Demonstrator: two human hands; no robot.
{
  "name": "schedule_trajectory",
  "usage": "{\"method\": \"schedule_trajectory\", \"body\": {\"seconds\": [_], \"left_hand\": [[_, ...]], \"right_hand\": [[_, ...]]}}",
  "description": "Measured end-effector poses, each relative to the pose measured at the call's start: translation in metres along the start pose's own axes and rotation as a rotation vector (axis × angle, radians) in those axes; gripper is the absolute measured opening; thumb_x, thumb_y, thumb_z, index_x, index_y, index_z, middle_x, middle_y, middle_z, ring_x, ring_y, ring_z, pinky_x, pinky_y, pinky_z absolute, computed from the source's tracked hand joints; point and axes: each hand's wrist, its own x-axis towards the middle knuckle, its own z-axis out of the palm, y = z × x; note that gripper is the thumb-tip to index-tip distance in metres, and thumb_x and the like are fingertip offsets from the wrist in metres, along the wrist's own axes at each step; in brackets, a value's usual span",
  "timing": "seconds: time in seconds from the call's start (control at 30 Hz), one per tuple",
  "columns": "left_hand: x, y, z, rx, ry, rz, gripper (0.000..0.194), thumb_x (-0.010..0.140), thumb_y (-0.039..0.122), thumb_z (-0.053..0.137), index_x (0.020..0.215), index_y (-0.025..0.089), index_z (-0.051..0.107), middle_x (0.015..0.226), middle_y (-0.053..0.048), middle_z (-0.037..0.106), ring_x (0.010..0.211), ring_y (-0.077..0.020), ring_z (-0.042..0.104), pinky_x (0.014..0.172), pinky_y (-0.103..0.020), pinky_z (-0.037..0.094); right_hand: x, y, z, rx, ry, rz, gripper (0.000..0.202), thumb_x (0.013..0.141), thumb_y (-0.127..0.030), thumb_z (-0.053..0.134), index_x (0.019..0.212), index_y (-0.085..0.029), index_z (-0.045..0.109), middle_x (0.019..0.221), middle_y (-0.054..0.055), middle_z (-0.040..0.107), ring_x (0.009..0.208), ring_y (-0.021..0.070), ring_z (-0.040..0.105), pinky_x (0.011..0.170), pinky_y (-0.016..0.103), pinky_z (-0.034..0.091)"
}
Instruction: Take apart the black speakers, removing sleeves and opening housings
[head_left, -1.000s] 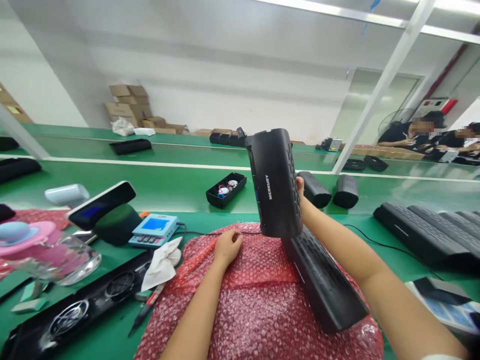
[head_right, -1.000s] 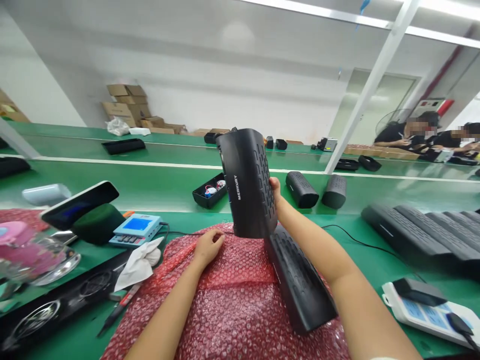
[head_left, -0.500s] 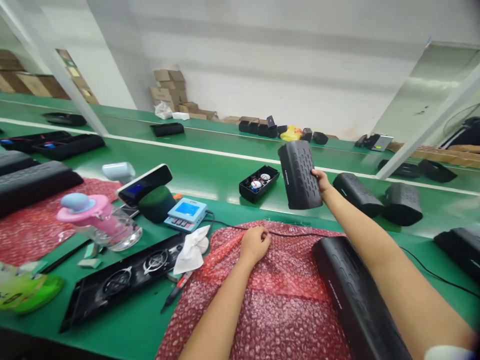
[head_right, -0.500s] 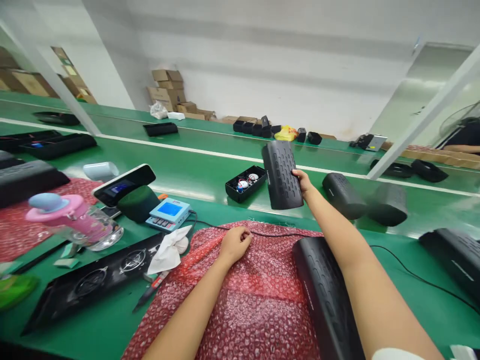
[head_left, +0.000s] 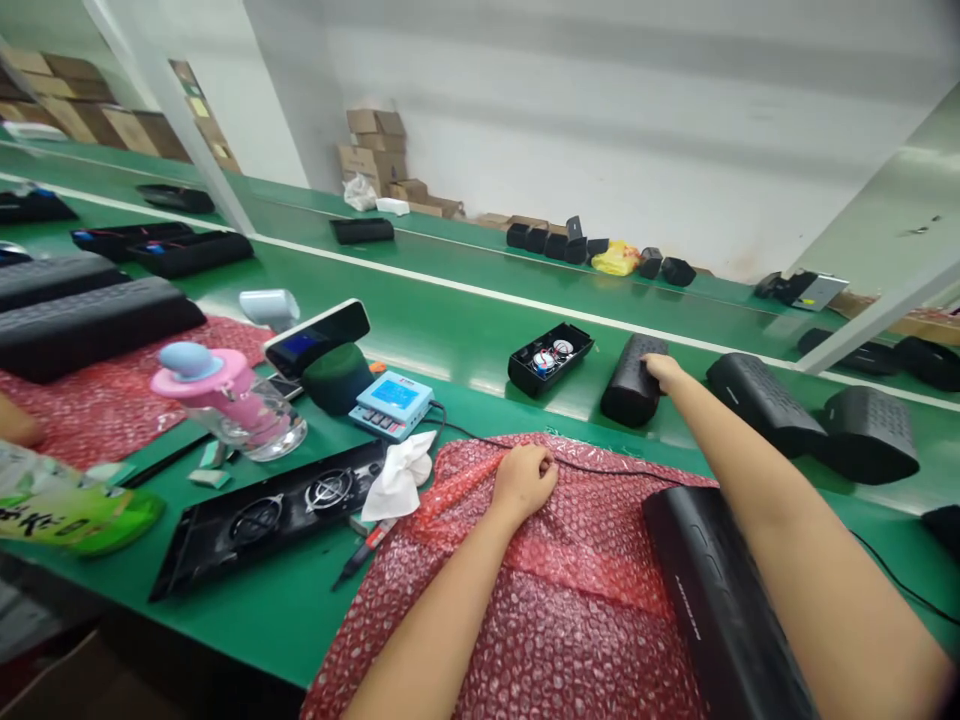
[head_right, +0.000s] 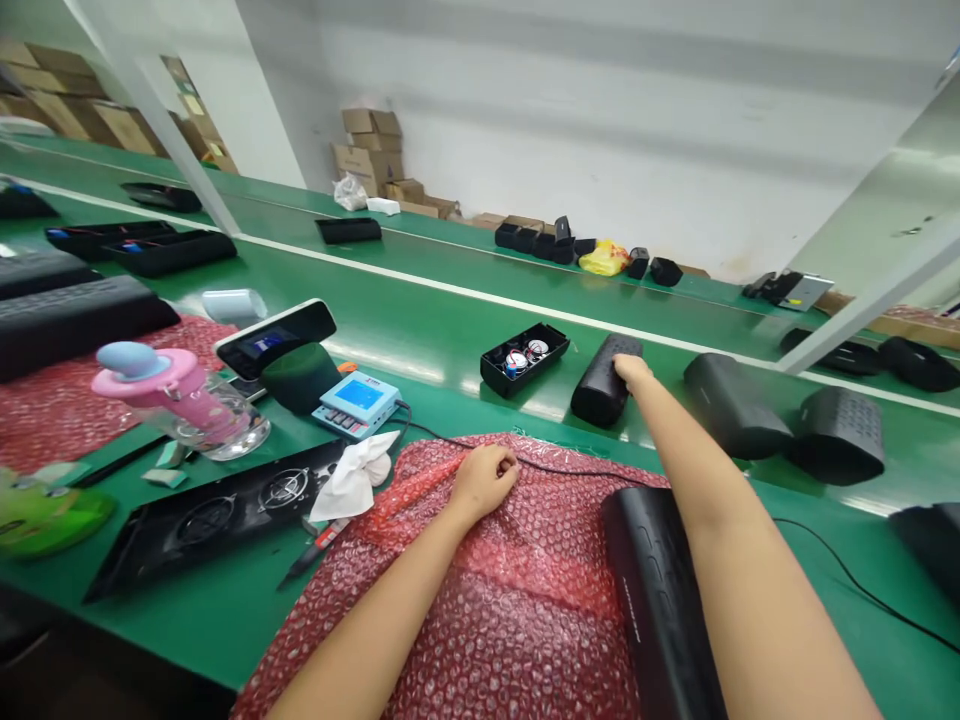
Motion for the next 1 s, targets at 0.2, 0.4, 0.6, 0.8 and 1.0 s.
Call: {"method": "schedule_trajectory", "body": {"seconds": [0.2, 0.4, 0.6, 0.8, 1.0], "left_hand": [[0.001, -0.002, 0.001, -0.027, -0.015, 0.009, 0.011, 0.080, 0.022, 0.056, 0.079, 0.021, 0.066, 0.083, -0.005, 0.069, 0.083, -0.0221, 0.059, 0.079, -0.034, 0.043], [-0.002, -0.003, 0.003, -0.129, 0.005, -0.022, 0.009, 0.078, 0.023, 0.058, 0.075, 0.021, 0.066, 0.081, -0.006, 0.068, 0.085, -0.0239, 0.059, 0.085, -0.037, 0.044], [0.009, -0.007, 0.005, -0.465, 0.122, -0.181, 0.013, 0.076, 0.024, 0.060, 0.088, 0.020, 0.065, 0.081, -0.004, 0.065, 0.080, -0.0198, 0.060, 0.086, -0.035, 0.047], [0.017, -0.011, -0.044, -0.946, 0.152, -0.410, 0.049, 0.095, 0.049, 0.016, 0.117, 0.018, 0.047, 0.092, -0.008, 0.060, 0.081, -0.0169, 0.064, 0.074, -0.030, 0.051], [-0.029, 0.014, -0.080, -1.125, -0.026, -0.380, 0.065, 0.074, 0.046, 0.063, 0.131, 0.022, 0.040, 0.093, -0.004, 0.062, 0.071, -0.0156, 0.061, 0.066, -0.028, 0.048]], "right_hand": [[-0.033, -0.014, 0.063, -0.070, -0.106, -0.180, 0.047, 0.093, -0.036, 0.062, 0.132, -0.013, 0.051, 0.133, 0.018, 0.051, 0.115, 0.0257, 0.054, 0.095, 0.040, 0.048], [-0.058, -0.028, 0.128, -0.083, -0.339, 0.034, 0.035, 0.096, -0.038, 0.058, 0.121, -0.014, 0.058, 0.116, 0.009, 0.062, 0.098, 0.0188, 0.064, 0.084, 0.039, 0.056], [-0.079, -0.020, 0.106, -0.007, -0.397, 0.047, 0.036, 0.096, -0.037, 0.059, 0.124, -0.015, 0.057, 0.120, 0.009, 0.061, 0.102, 0.0200, 0.063, 0.086, 0.040, 0.056], [-0.167, 0.029, 0.044, 0.064, -0.517, -0.050, 0.019, 0.094, -0.030, 0.059, 0.100, -0.012, 0.062, 0.089, 0.003, 0.065, 0.075, 0.0131, 0.062, 0.069, 0.030, 0.054], [-0.286, 0.089, 0.004, 0.141, -0.683, -0.282, 0.021, 0.074, -0.005, 0.056, 0.089, -0.017, 0.064, 0.092, 0.004, 0.070, 0.098, 0.0244, 0.064, 0.096, 0.038, 0.048]]}}
